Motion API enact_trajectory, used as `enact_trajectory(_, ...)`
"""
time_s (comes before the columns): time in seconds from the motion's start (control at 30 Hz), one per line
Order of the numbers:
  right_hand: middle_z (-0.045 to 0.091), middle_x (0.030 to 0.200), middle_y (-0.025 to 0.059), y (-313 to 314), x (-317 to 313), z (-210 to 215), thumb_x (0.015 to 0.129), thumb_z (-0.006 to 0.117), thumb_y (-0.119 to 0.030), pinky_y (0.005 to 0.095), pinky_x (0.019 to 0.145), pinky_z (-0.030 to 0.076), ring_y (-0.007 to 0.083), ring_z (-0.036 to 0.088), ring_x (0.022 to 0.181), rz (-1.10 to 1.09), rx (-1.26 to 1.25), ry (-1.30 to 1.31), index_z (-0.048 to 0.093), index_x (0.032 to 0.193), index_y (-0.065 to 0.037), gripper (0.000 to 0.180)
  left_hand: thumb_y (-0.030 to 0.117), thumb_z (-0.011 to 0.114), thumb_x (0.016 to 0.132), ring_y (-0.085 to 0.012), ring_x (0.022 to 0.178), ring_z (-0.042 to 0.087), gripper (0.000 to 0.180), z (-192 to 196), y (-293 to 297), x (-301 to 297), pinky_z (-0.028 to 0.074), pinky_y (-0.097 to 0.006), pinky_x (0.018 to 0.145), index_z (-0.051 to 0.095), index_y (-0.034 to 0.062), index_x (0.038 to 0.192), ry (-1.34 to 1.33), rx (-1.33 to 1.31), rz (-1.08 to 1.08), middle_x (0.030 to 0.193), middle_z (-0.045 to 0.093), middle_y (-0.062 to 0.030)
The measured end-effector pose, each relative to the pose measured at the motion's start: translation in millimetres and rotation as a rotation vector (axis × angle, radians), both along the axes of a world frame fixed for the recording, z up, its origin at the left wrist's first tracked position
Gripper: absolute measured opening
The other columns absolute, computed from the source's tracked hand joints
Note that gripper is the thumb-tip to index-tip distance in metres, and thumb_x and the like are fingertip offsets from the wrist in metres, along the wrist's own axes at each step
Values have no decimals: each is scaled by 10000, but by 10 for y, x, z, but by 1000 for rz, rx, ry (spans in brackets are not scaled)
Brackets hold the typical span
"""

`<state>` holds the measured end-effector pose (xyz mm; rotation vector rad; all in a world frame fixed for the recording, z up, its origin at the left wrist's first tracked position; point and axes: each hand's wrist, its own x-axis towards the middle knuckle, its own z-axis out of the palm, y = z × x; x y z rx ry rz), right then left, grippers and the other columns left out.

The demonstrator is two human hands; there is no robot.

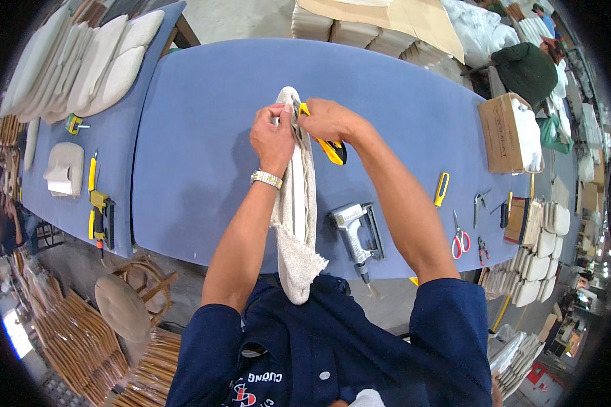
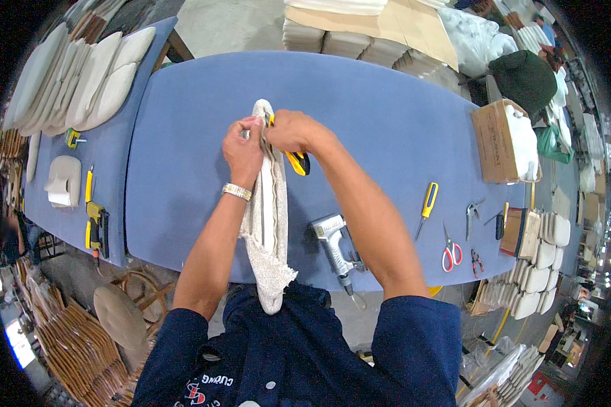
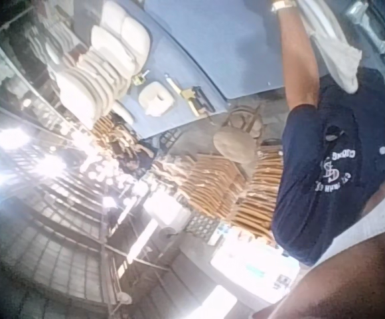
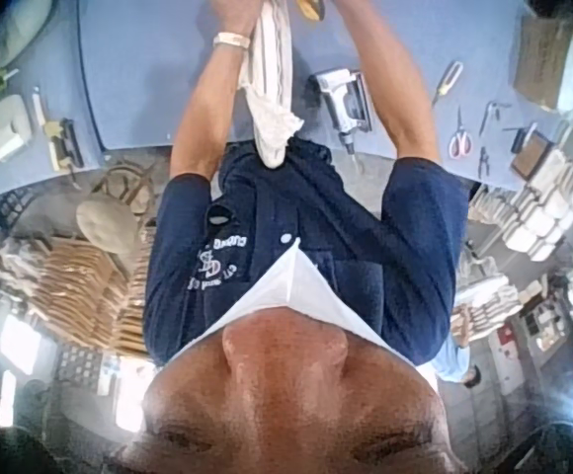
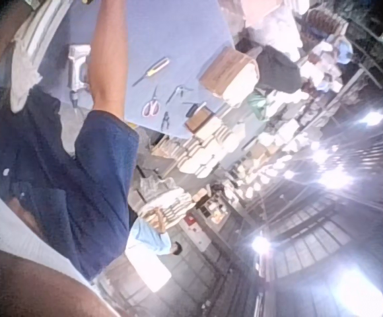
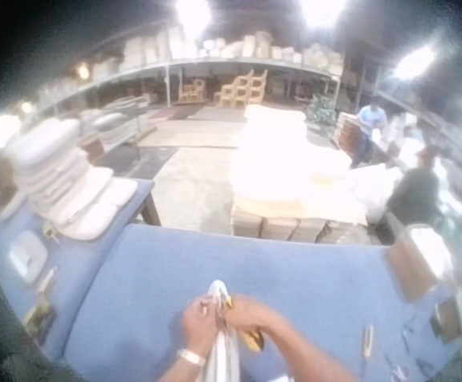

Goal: The person staples a white fabric cover onto a foam cushion using a staple gun, then trims excess fabric with scissors. They repeat the process on a second cushion, folding and stapling the cover, and finally place the finished cushions on a stack.

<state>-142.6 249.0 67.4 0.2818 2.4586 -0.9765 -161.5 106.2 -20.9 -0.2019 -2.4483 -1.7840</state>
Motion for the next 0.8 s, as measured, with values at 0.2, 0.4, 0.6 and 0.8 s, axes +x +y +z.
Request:
enact_trajectory(0.2,678,738,196,74,-20,20,883,545,-244,441,593,535,302,688,636,100,-92,-19,617,826,65,323,269,713,941,-287,982,701,226,-16,2,-7,517,-410,865,694,54,874,17,-34,16,1071,748,-90)
enact_trajectory(0.4,682,707,182,100,36,-22,881,541,-239,439,590,533,288,678,623,177,-72,12,636,792,60,326,263,707,945,-285,995,699,225,54,28,17,515,-424,860,684,56,859,-7,-15,13,1053,745,-87)
enact_trajectory(0.6,677,674,184,59,153,-57,871,540,-221,440,582,531,285,669,593,171,-113,-41,636,759,61,318,262,699,952,-278,988,689,231,37,15,-4,507,-398,844,669,58,846,14,-53,24,1068,742,-86)
enact_trajectory(0.8,655,640,166,-20,439,-26,869,531,-192,439,581,526,279,665,591,146,-196,-80,620,734,62,301,275,691,961,-275,964,680,245,-13,3,-6,504,-388,848,657,52,867,48,-25,15,1059,739,-88)
